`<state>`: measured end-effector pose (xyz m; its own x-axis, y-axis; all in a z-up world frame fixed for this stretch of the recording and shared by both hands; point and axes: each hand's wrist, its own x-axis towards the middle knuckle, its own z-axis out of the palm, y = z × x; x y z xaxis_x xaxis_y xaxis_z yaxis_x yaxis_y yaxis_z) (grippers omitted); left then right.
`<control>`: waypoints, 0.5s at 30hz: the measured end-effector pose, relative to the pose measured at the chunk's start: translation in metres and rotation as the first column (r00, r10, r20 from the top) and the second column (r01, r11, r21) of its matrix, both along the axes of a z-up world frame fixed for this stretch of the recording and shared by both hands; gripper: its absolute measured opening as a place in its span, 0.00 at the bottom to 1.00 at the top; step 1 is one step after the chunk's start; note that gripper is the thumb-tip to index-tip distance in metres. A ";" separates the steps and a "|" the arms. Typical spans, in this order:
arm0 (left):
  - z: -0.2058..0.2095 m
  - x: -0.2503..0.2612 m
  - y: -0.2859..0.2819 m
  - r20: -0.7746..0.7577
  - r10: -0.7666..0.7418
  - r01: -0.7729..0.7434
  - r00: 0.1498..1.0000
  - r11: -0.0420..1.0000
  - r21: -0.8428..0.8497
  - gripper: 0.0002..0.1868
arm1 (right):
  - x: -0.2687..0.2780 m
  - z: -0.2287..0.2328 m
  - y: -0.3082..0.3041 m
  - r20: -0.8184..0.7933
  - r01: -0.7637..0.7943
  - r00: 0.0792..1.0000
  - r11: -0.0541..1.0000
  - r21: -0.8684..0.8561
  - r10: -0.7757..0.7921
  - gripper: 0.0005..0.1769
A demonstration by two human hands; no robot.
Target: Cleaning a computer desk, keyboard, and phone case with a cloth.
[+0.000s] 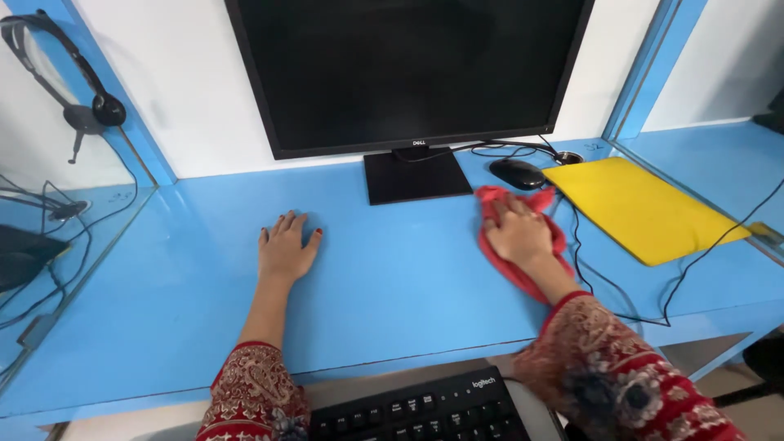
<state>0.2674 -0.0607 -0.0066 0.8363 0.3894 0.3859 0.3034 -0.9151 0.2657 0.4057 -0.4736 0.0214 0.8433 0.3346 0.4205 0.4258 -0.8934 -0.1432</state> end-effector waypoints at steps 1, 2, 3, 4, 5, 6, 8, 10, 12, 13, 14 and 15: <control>-0.001 -0.001 0.001 -0.012 0.005 -0.005 1.000 1.000 0.007 0.34 | 0.005 -0.002 -0.009 0.026 -0.001 1.000 1.000 0.018 0.000 0.32; -0.001 0.000 -0.002 -0.011 0.010 -0.010 1.000 1.000 0.001 0.34 | 0.000 0.001 -0.007 0.026 -0.006 1.000 1.000 0.013 0.005 0.32; 0.001 -0.001 -0.003 -0.018 0.017 -0.017 1.000 1.000 0.006 0.34 | -0.005 0.005 -0.001 0.009 0.039 0.999 0.999 -0.003 -0.039 0.32; 0.002 -0.001 -0.004 -0.025 0.024 -0.024 0.999 1.000 0.010 0.34 | -0.010 0.008 0.003 -0.008 0.083 0.997 0.996 -0.020 -0.083 0.33; 0.004 -0.002 -0.006 -0.026 0.029 -0.028 0.999 0.999 0.015 0.34 | -0.012 0.006 0.019 -0.010 0.078 0.997 0.997 -0.016 -0.079 0.33; 0.005 -0.003 -0.008 -0.018 0.035 -0.035 0.999 0.999 0.014 0.34 | -0.013 0.004 0.035 -0.015 0.089 0.996 0.993 -0.073 -0.090 0.32; 0.006 -0.004 -0.012 -0.012 0.037 -0.037 0.999 0.999 0.015 0.34 | -0.033 0.007 0.070 -0.023 0.104 0.994 0.986 -0.129 -0.107 0.32; 0.009 -0.005 -0.013 -0.015 0.036 -0.036 0.999 0.999 0.001 0.33 | -0.070 0.022 0.116 -0.070 -0.108 0.992 0.994 0.000 0.108 0.30; 0.003 -0.001 -0.007 0.010 0.024 -0.024 1.000 0.999 0.026 0.32 | -0.098 0.021 0.160 -0.050 -0.267 0.962 0.962 0.052 0.270 0.29; -0.002 -0.001 -0.004 0.031 0.014 -0.015 0.999 0.999 0.043 0.30 | -0.113 0.020 0.182 -0.025 -0.422 0.905 0.902 0.094 0.426 0.30; -0.012 0.005 0.003 0.032 0.017 -0.019 0.999 0.999 0.047 0.30 | -0.122 0.019 0.194 -0.022 -0.425 0.903 0.900 0.097 0.429 0.30; -0.020 0.011 0.012 0.049 0.003 -0.007 0.999 0.997 0.078 0.29 | -0.130 0.020 0.208 -0.042 -0.471 0.879 0.878 0.084 0.476 0.30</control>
<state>0.2783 -0.0484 -0.0262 0.8136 0.3608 0.4560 0.2968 -0.9320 0.2078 0.2753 -0.2657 0.0412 0.6157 0.6722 0.4112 0.7841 -0.5741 -0.2357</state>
